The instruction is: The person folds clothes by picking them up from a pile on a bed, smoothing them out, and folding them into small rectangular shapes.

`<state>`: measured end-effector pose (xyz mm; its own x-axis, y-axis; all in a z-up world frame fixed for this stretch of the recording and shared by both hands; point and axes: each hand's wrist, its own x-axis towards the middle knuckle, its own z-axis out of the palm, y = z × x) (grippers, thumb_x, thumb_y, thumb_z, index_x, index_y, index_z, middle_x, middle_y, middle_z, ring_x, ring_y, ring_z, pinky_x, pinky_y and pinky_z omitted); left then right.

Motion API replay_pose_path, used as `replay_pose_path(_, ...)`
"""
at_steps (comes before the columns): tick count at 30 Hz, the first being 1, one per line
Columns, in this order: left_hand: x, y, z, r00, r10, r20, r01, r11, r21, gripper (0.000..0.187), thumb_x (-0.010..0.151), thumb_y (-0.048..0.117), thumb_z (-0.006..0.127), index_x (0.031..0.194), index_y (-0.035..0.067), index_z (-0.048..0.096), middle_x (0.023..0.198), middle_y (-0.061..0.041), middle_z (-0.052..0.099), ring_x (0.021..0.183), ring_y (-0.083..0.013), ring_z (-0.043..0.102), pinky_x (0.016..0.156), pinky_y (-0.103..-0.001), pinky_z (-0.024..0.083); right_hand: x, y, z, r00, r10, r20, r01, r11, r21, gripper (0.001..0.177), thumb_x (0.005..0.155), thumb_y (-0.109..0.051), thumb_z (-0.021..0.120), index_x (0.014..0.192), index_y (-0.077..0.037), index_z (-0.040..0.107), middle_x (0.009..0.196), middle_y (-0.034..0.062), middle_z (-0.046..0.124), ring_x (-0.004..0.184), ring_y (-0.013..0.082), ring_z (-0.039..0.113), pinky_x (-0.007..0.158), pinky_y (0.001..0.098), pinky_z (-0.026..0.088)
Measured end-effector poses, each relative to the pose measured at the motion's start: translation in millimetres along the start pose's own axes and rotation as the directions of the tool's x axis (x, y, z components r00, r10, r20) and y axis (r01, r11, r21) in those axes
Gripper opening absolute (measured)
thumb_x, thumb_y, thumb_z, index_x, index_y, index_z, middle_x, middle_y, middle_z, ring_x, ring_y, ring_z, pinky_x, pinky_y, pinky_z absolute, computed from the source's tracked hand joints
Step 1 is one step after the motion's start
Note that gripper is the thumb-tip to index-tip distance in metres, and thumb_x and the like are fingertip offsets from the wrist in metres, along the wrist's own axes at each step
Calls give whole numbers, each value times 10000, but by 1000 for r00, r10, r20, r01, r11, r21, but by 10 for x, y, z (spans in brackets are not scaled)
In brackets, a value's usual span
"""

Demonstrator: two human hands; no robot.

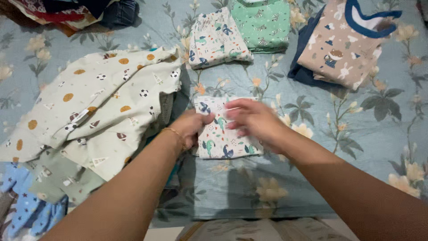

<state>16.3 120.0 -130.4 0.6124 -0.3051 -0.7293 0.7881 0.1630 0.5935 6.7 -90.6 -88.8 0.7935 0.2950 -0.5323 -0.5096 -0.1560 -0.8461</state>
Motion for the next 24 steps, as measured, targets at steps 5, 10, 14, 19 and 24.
replay_pose_path(5, 271, -249, -169, 923, 263, -281, -182, 941, 284, 361, 906, 164, 728, 1224, 48, 602, 825, -50, 694, 618, -141, 586, 546, -323, 503, -105, 291, -352, 880, 87, -467, -241, 929, -281, 409, 964, -299, 695, 1287, -85, 564, 948, 111, 712, 810, 211, 694, 699, 348, 569)
replay_pose_path(10, -65, 100, 167, 917, 251, -311, -140, 931, 337, 629, 811, 310, 729, 1344, 93, 475, 1128, -92, 653, 957, -255, 645, 804, -464, 554, -62, 165, -27, 850, 366, -379, -397, 918, -3, 451, 857, -200, 812, 1235, -108, 584, 922, 117, 697, 738, 205, 634, 585, 376, 524)
replay_pose_path(14, -325, 429, 440, 960, 102, -259, -86, 994, 71, 787, 834, 612, 645, 1456, 180, 426, 1419, -47, 512, 1277, -272, 508, 1024, -566, 450, -74, -319, 192, 923, 100, -371, -166, 974, -151, 256, 802, -157, 739, 1028, -39, 717, 891, 121, 714, 686, 212, 628, 552, 374, 492)
replay_pose_path(19, -103, 885, -50, 571, 15, 821, 567, 716, -408, 882, 930, 688, 497, 1469, -8, 437, 1409, -230, 544, 1275, -406, 548, 1075, -561, 429, -49, -1028, 339, 732, -594, 333, 597, 327, -732, 223, 665, -143, 802, 862, -68, 728, 951, 64, 709, 884, 224, 660, 746, 372, 543)
replay_pose_path(24, 56, 1077, -366, 778, 310, 547, 147, 756, -637, 691, 846, 104, 548, 1509, -70, 460, 1473, -253, 565, 1382, -399, 543, 1260, -574, 362, -4, -1483, 101, 920, -393, 4, 352, 820, -451, 227, 860, -295, 702, 989, -130, 788, 1118, 33, 789, 1029, 214, 731, 931, 385, 580)
